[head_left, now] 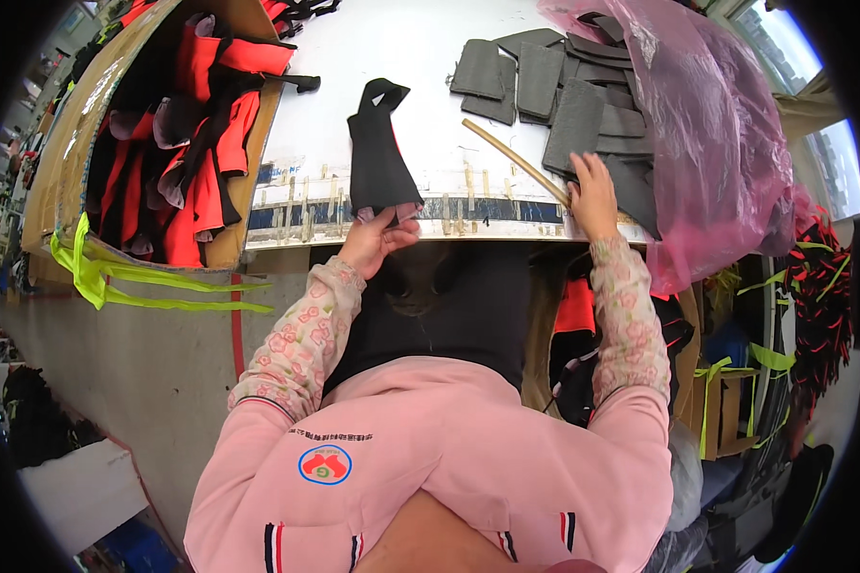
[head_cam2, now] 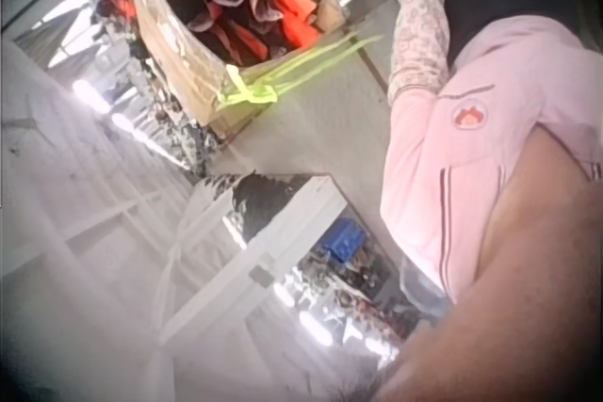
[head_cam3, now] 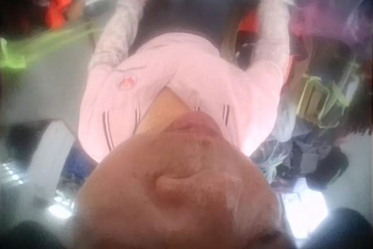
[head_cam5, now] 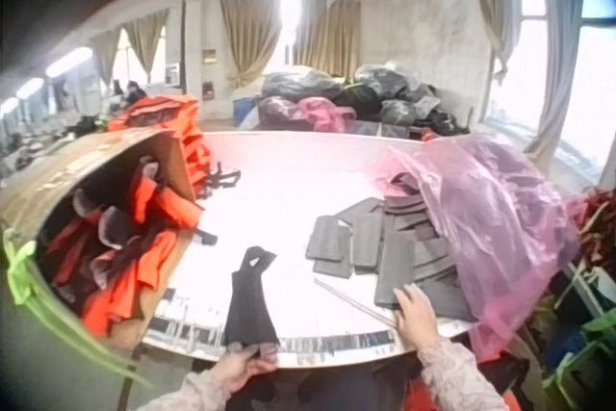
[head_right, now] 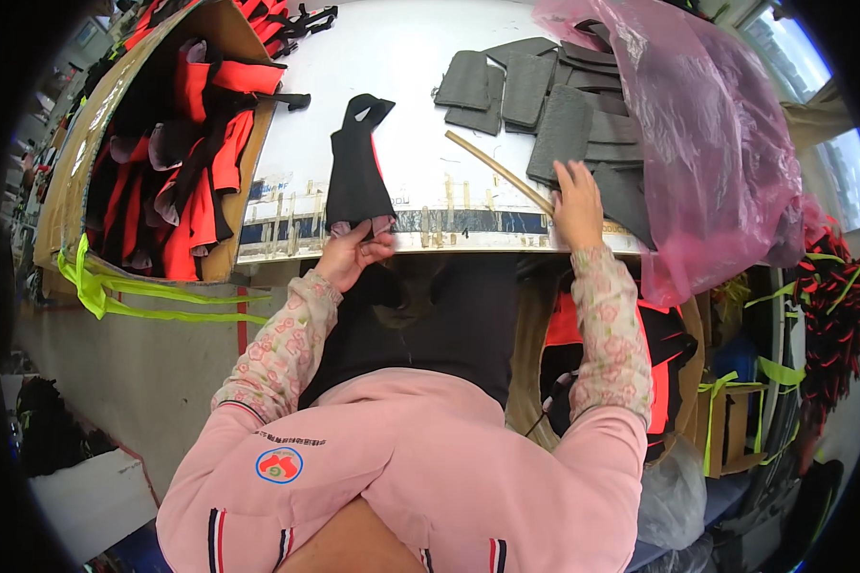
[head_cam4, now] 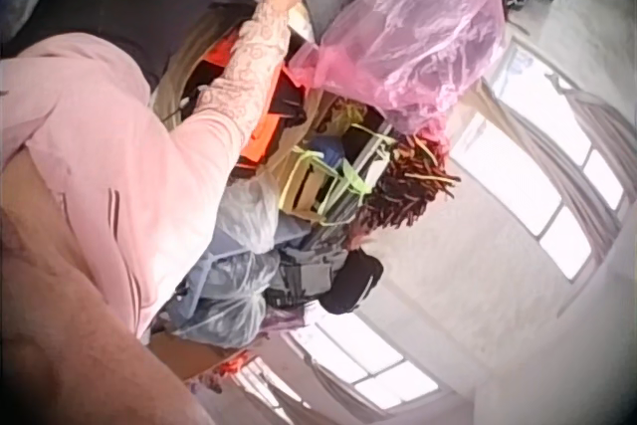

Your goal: Assembling life jackets by stuffing foam inserts into fabric pockets using a wooden stick.

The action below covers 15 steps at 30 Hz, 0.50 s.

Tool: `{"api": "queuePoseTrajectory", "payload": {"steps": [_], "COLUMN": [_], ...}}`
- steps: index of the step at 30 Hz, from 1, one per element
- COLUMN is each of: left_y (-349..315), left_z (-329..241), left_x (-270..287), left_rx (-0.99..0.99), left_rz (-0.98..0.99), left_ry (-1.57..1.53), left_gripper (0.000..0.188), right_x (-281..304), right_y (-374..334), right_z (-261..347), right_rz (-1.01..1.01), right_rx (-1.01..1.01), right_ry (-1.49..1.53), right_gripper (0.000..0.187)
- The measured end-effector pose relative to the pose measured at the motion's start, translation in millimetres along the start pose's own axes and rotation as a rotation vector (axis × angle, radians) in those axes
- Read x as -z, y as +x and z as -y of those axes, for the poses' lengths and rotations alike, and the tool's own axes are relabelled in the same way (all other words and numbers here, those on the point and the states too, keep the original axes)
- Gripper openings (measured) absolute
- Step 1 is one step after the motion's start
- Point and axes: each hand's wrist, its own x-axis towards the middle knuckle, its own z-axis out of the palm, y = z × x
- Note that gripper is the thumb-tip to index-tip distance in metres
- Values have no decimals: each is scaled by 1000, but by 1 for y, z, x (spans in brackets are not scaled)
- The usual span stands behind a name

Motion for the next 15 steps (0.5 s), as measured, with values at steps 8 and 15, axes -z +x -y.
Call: {"api": "queuePoseTrajectory", "payload": {"steps": [8, 15], "left_y": [-29, -25], "left_z": [25, 21], "left_x": [-11, -18], "left_rx": [79, 89], "left_rz": [3, 25], "left_ry": [36, 10], "left_gripper": [35, 30], "right_x": [-20, -13], "right_y": [54, 41], "right_z": [-12, -22], "right_rz": [394, 232], "right_rx": [-128, 41], "right_ry": [-205, -166], "right_gripper": [81, 51]}}
